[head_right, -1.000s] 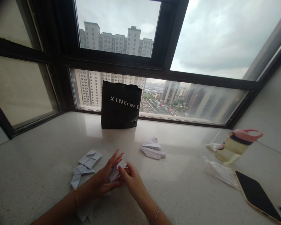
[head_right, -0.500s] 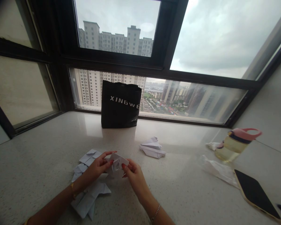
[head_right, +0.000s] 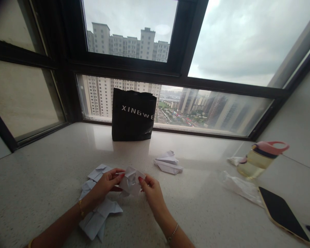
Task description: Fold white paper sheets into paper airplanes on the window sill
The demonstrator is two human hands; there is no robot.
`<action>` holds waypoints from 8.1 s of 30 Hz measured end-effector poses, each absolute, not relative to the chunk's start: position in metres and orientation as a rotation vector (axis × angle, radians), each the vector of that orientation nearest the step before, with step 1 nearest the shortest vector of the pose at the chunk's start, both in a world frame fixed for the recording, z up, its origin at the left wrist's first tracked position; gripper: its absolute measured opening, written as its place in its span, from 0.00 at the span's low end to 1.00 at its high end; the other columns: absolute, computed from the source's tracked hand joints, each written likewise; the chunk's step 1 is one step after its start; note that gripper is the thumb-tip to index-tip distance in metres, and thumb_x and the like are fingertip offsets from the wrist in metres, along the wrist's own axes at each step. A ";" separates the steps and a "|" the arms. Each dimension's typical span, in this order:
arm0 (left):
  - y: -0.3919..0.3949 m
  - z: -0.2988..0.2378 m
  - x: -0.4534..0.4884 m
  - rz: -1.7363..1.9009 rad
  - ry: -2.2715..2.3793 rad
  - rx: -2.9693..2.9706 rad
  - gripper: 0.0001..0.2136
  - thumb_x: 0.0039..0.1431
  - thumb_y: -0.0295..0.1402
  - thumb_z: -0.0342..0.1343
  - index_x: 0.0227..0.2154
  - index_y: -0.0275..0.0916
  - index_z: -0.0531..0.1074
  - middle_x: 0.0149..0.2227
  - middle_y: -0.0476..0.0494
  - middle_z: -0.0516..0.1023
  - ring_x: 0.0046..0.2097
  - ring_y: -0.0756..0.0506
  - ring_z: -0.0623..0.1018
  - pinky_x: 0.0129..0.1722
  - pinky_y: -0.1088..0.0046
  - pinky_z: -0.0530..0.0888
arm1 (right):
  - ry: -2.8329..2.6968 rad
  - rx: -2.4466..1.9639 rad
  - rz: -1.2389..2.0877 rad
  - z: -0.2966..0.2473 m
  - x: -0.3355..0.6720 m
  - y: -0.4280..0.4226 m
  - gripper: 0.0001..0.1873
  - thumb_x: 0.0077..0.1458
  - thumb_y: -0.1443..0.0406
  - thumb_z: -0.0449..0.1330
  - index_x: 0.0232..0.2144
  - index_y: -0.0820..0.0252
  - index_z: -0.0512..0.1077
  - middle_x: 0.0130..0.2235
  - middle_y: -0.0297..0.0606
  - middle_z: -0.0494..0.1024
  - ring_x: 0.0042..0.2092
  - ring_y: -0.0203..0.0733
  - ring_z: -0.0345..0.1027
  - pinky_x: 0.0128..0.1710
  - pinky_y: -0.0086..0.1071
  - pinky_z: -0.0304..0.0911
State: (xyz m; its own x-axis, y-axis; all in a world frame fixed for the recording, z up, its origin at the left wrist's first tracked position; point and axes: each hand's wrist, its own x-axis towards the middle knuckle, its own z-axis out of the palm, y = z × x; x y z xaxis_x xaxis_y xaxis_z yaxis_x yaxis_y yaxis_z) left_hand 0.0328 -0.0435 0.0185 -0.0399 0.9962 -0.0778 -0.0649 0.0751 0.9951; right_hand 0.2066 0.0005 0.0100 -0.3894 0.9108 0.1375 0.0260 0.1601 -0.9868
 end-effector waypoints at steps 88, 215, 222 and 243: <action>-0.037 0.026 -0.018 1.001 1.871 1.976 0.13 0.50 0.43 0.52 0.22 0.38 0.66 0.27 0.47 0.68 0.29 0.48 0.68 0.31 0.72 0.64 | -1.437 -0.856 1.348 0.011 0.204 -0.004 0.20 0.45 0.49 0.57 0.28 0.60 0.64 0.19 0.25 0.61 0.18 0.28 0.49 0.15 0.23 0.44; -0.048 0.020 0.019 0.905 1.714 2.181 0.10 0.57 0.34 0.44 0.32 0.39 0.71 0.31 0.44 0.74 0.33 0.46 0.72 0.34 0.73 0.66 | -1.991 -1.653 0.456 -0.003 0.335 0.073 0.12 0.36 0.56 0.58 0.20 0.56 0.61 0.17 0.29 0.64 0.21 0.39 0.60 0.22 0.31 0.53; -0.038 0.019 0.001 0.915 2.109 2.102 0.12 0.58 0.35 0.42 0.35 0.37 0.70 0.34 0.41 0.73 0.39 0.43 0.70 0.41 0.67 0.65 | -1.903 -1.549 0.031 0.004 0.325 0.064 0.15 0.41 0.56 0.56 0.28 0.55 0.56 0.28 0.36 0.65 0.28 0.43 0.63 0.26 0.34 0.58; -0.045 0.009 0.024 1.020 1.423 1.948 0.21 0.49 0.22 0.51 0.47 0.43 0.63 0.43 0.45 0.70 0.44 0.46 0.69 0.46 0.69 0.65 | -2.092 -1.013 0.876 0.000 0.204 0.003 0.12 0.44 0.63 0.60 0.34 0.56 0.67 0.33 0.34 0.71 0.26 0.36 0.62 0.27 0.30 0.58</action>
State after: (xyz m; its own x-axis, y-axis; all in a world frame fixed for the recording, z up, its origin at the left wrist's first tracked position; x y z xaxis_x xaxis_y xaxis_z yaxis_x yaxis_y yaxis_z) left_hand 0.0243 -0.0449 0.0087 0.1657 0.9486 0.2697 0.5601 -0.3156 0.7660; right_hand 0.2044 0.0030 -0.0005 -0.4936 0.8308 0.2572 0.3999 0.4794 -0.7812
